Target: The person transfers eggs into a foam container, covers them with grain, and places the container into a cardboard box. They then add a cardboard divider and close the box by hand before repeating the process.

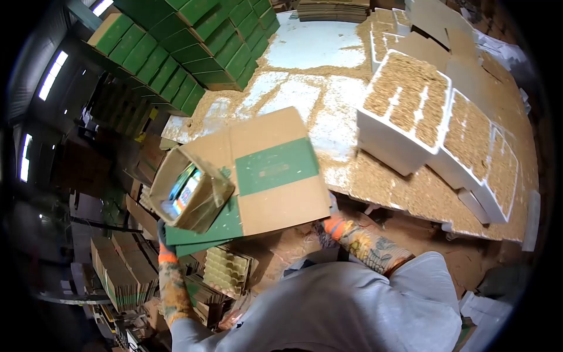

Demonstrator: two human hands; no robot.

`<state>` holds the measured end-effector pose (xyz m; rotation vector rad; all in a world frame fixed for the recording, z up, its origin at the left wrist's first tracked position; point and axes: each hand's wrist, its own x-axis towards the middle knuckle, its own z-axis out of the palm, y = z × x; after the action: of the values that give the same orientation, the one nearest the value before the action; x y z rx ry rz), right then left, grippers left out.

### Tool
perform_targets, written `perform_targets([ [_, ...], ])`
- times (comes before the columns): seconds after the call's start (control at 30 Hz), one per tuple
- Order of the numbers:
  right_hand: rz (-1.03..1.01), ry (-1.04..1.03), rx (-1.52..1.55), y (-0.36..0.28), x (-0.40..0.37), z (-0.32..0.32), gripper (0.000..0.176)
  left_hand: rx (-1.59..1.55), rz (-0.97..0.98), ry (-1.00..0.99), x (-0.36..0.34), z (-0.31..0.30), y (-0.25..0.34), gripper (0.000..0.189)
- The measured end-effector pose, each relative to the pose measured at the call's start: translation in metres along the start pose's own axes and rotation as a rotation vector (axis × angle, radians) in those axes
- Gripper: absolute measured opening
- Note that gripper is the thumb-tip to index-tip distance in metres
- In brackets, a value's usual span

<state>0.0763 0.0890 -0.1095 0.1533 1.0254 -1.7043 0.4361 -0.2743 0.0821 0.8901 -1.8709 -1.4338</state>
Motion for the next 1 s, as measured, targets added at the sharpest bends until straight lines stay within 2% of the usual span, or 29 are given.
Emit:
perform_targets([
  [0.03,0.002,0.018,0.006,-0.002,0.011,-0.007,0.047,0.068,0.061,-0.027,0.018,0.04,0.028,0.043],
  [0.1,0.001,0.074,0.03,-0.006,0.026,-0.024,0.047,0.03,0.159,-0.115,0.08,0.053,-0.012,0.039],
  [0.2,-0.009,0.21,0.099,-0.001,0.024,-0.046,0.047,-0.079,0.137,-0.319,0.161,0.093,-0.032,0.035],
  [0.23,-0.025,0.254,0.128,-0.002,0.026,-0.05,0.046,0.051,0.255,-0.358,0.192,0.101,-0.05,0.034],
  [0.3,-0.082,0.349,0.18,-0.009,0.026,-0.056,0.046,0.022,0.154,-0.458,0.25,0.116,-0.094,0.034],
  [0.4,-0.281,0.49,0.255,-0.056,0.043,-0.047,0.046,-0.074,0.11,-0.449,0.279,0.184,-0.073,0.036],
  [0.43,-0.359,0.541,0.28,-0.071,0.042,-0.04,0.046,-0.079,0.101,-0.473,0.294,0.191,-0.082,0.036],
  [0.5,-0.535,0.643,0.333,-0.1,0.029,-0.016,0.045,0.435,0.519,-0.49,0.329,0.203,-0.104,0.039],
  [0.53,-0.618,0.693,0.353,-0.109,0.014,0.005,0.045,0.101,-0.135,-0.44,0.331,0.217,-0.059,0.041],
  [0.57,-0.962,0.79,-0.109,-0.142,-0.018,0.074,0.04,-0.044,-0.106,-0.05,0.329,0.229,-0.02,0.042],
  [0.6,-0.899,0.687,0.043,-0.134,-0.036,0.071,0.038,-0.204,0.21,-0.001,0.301,0.254,0.056,0.045],
  [0.63,-1.026,0.719,-0.103,-0.135,-0.063,0.104,0.036,0.059,0.472,-0.053,0.287,0.255,0.093,0.056],
  [0.67,-1.011,0.843,-0.095,-0.14,-0.075,0.132,0.034,0.156,0.662,-0.245,0.268,0.263,0.124,0.07],
  [0.7,-0.994,0.964,-0.087,-0.142,-0.081,0.152,0.033,0.363,1.043,-0.509,0.263,0.272,0.147,0.077],
  [0.77,-1.176,1.17,-1.139,-0.147,-0.087,0.165,0.04,0.786,1.041,-0.646,0.244,0.288,0.153,0.062],
  [0.8,-1.168,1.081,-1.22,-0.158,-0.083,0.173,0.051,0.774,1.044,-0.654,0.248,0.285,0.143,0.062],
  [0.83,-1.09,1.089,-1.515,-0.171,-0.079,0.183,0.058,0.744,1.069,-0.635,0.26,0.28,0.125,0.054],
  [0.87,-1.063,1.096,-1.62,-0.18,-0.072,0.195,0.065,0.714,1.1,-0.616,0.272,0.275,0.117,0.045],
  [0.9,-1.007,1.036,-1.724,-0.188,-0.065,0.198,0.07,0.707,1.113,-0.615,0.276,0.265,0.122,0.045],
  [0.97,-0.906,0.954,-1.836,-0.197,-0.05,0.203,0.075,0.745,1.186,-0.53,0.28,0.233,0.137,0.039],
  [1.0,-0.918,0.956,-1.833,-0.203,-0.045,0.207,0.075,0.746,1.189,-0.481,0.287,0.216,0.141,0.039],
])
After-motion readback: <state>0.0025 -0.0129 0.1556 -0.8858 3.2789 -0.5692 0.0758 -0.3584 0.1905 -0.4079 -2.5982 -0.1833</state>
